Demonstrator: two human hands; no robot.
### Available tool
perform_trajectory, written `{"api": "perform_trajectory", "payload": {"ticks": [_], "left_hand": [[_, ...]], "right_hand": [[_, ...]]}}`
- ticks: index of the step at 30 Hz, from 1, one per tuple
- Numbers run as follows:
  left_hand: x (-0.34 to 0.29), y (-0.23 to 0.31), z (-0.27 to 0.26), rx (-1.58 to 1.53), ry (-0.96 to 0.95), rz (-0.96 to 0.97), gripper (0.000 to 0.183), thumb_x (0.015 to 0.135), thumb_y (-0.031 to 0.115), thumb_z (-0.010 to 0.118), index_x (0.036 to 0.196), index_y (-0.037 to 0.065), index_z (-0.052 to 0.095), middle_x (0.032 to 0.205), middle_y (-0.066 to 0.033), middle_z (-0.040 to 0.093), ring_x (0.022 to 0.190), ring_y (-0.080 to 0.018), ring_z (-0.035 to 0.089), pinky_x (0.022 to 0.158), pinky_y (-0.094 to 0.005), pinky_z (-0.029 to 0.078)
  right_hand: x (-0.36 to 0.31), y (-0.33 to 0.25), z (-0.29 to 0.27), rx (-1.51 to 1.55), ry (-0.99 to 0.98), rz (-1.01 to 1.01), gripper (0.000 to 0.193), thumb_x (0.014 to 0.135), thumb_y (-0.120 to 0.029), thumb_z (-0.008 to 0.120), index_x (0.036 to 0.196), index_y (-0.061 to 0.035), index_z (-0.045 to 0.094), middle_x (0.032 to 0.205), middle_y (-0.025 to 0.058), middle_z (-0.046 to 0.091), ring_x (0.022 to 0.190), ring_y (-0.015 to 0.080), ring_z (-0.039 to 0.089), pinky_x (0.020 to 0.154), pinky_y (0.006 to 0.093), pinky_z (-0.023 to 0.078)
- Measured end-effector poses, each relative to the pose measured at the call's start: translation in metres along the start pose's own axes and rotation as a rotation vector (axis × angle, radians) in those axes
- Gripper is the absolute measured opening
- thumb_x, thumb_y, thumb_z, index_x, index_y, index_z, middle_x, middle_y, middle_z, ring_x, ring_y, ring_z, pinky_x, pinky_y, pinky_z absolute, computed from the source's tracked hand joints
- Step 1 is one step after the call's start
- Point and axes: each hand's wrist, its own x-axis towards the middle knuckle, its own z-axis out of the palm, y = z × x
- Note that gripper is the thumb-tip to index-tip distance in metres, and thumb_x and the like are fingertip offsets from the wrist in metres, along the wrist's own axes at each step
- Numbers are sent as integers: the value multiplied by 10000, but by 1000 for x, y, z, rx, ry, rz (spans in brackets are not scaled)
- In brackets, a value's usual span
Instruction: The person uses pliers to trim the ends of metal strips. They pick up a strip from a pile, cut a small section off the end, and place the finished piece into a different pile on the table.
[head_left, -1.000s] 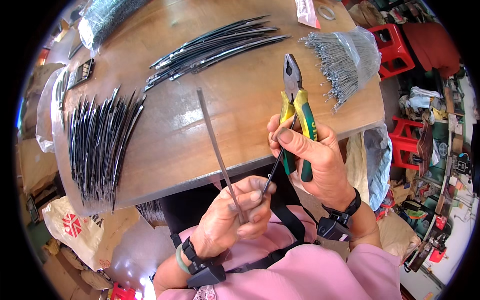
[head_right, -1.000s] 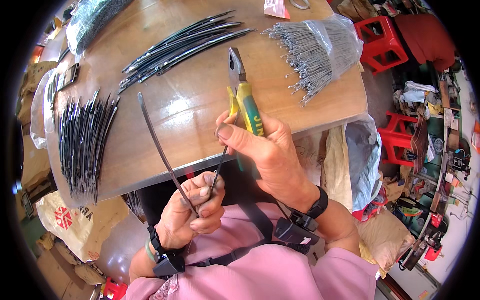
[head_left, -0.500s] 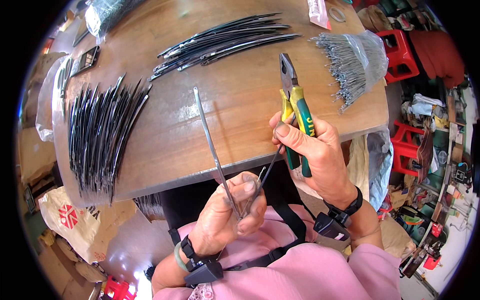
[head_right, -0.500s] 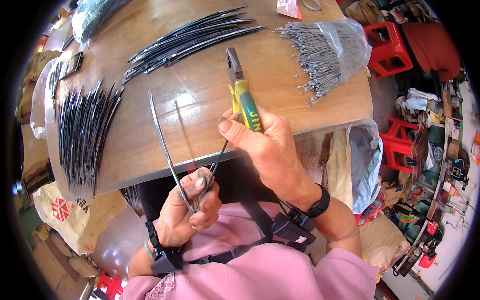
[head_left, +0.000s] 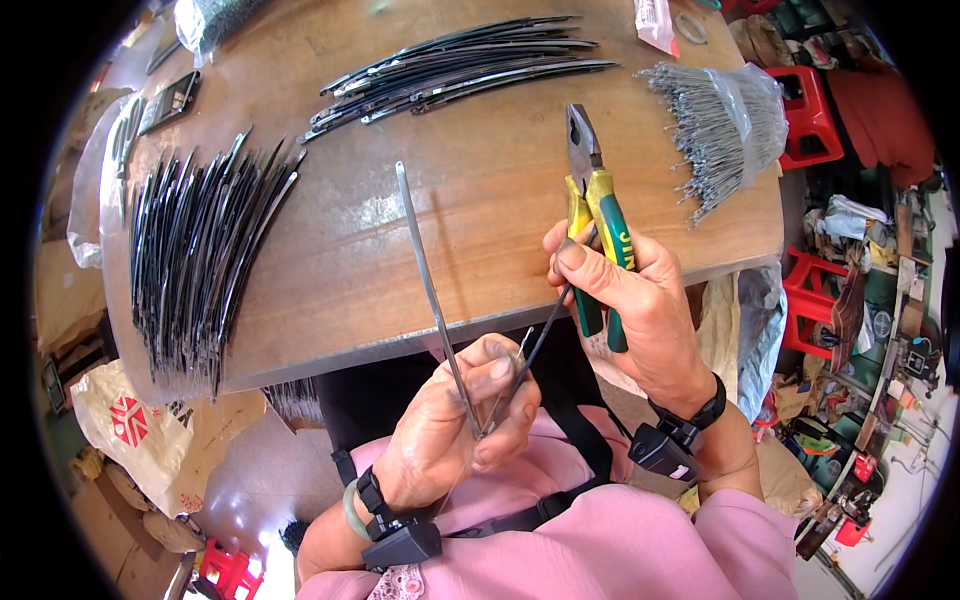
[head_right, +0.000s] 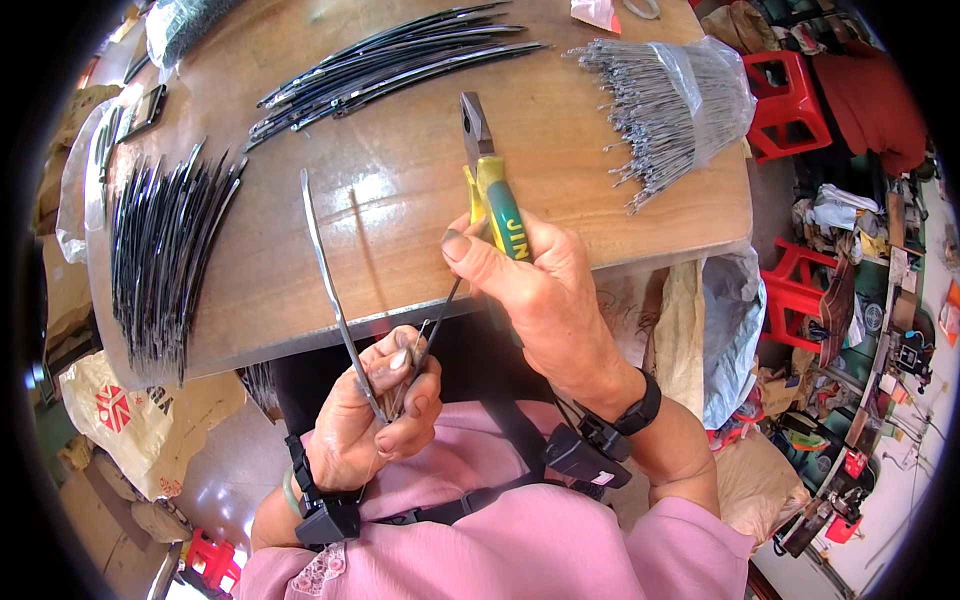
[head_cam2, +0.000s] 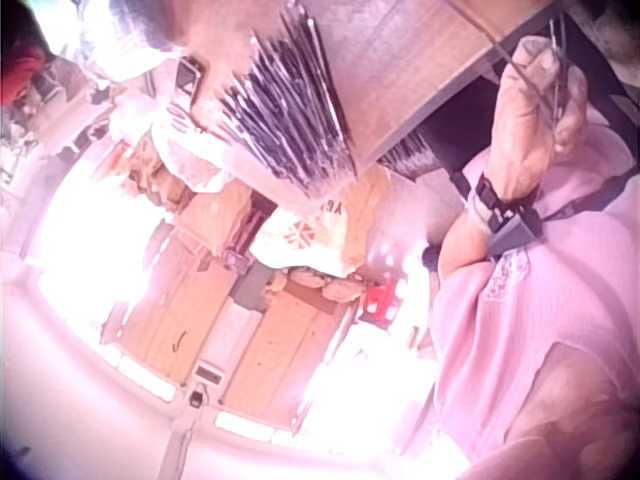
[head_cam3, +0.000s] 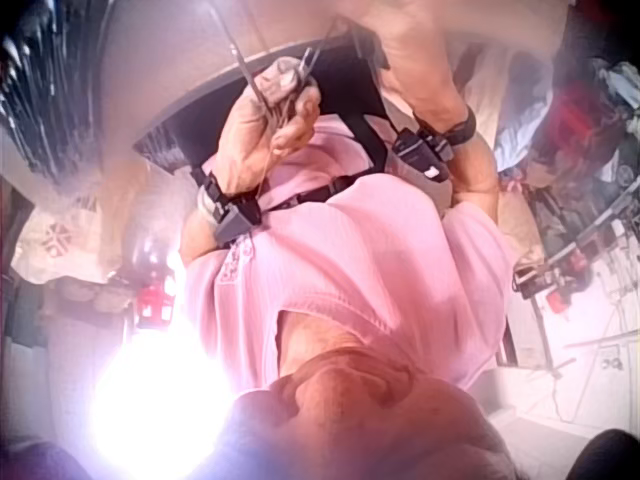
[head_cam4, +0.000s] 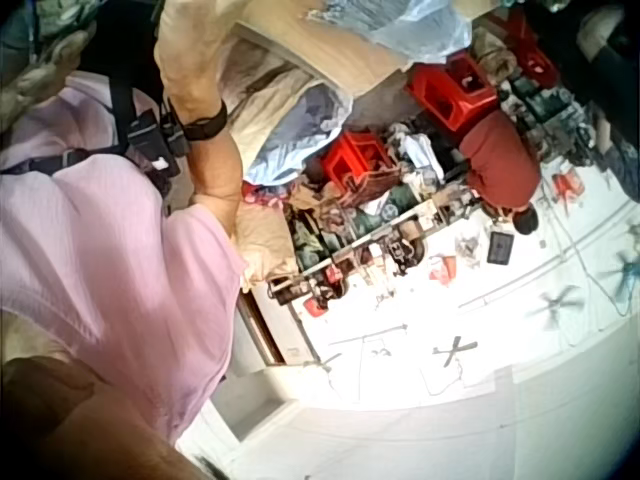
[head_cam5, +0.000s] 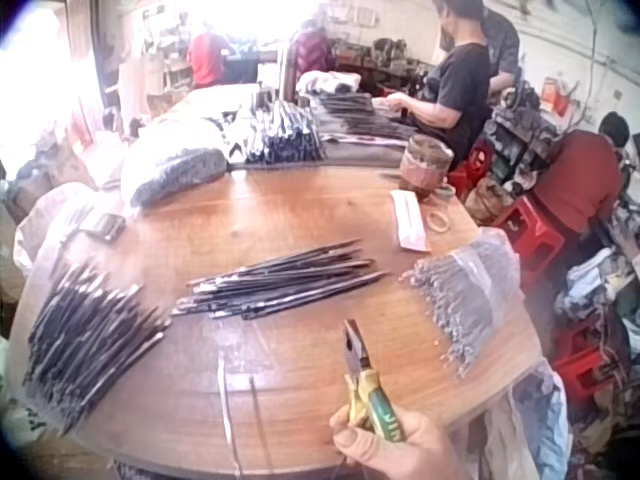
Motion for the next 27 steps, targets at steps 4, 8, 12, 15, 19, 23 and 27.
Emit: {"api": "perform_trajectory", "payload": {"ticks": [4, 8, 12, 15, 19, 23, 27], "left_hand": [[0, -1, 2, 55, 20, 40, 157, 977, 225, 623, 1047, 97, 565, 767, -151, 628, 399, -157, 449, 370, -265, 315], [0, -2, 2, 70, 6, 57, 138, 979, 207, 618, 1042, 97, 561, 777, -158, 636, 406, -158, 461, 369, -256, 317], [0, -4, 4, 99, 11, 102, 112, 984, 185, 605, 1040, 96, 565, 758, -160, 637, 406, -153, 463, 370, -251, 315], [0, -4, 5, 127, 14, 133, 86, 977, 152, 611, 1024, 95, 568, 729, -159, 631, 408, -148, 465, 371, -251, 313], [0, -5, 9, 167, 78, 154, 110, 959, 119, 636, 1048, 71, 593, 674, -123, 599, 414, -133, 448, 384, -249, 307], [0, -4, 9, 242, 128, 130, 128, 947, 124, 643, 1047, 48, 624, 637, -98, 569, 404, -127, 408, 379, -258, 292], [-8, 6, 10, 265, 168, 277, 151, 951, 110, 648, 989, -35, 639, 602, -73, 533, 420, -104, 387, 402, -245, 285]], "right_hand": [[-1, -1, 3, -20, -8, 2, 186, 931, -200, 705, 1016, -38, 669, 921, 2, 633, 821, 77, 591, 720, 226, 454], [-2, -2, 3, -71, -12, -21, 182, 930, -196, 703, 1013, -38, 668, 938, 6, 638, 827, 83, 589, 738, 232, 447], [-3, -4, 3, -140, -14, -37, 190, 930, -195, 704, 1024, -34, 665, 952, 9, 641, 841, 84, 591, 740, 235, 446], [-2, -2, 3, -160, -11, -98, 197, 930, -202, 702, 1008, -26, 660, 888, -10, 615, 804, 70, 561, 707, 231, 431], [0, 2, 5, -161, 1, -157, 205, 930, -217, 697, 966, -20, 653, 767, -45, 565, 733, 42, 501, 655, 226, 409], [1, 5, 6, -120, -1, -151, 207, 926, -215, 703, 972, -19, 653, 820, -18, 586, 763, 50, 520, 672, 231, 422], [-6, -8, -9, -606, 14, -426, 226, 869, -177, 742, 989, -2, 664, 946, 78, 628, 757, 177, 626, 700, 286, 476]]}}
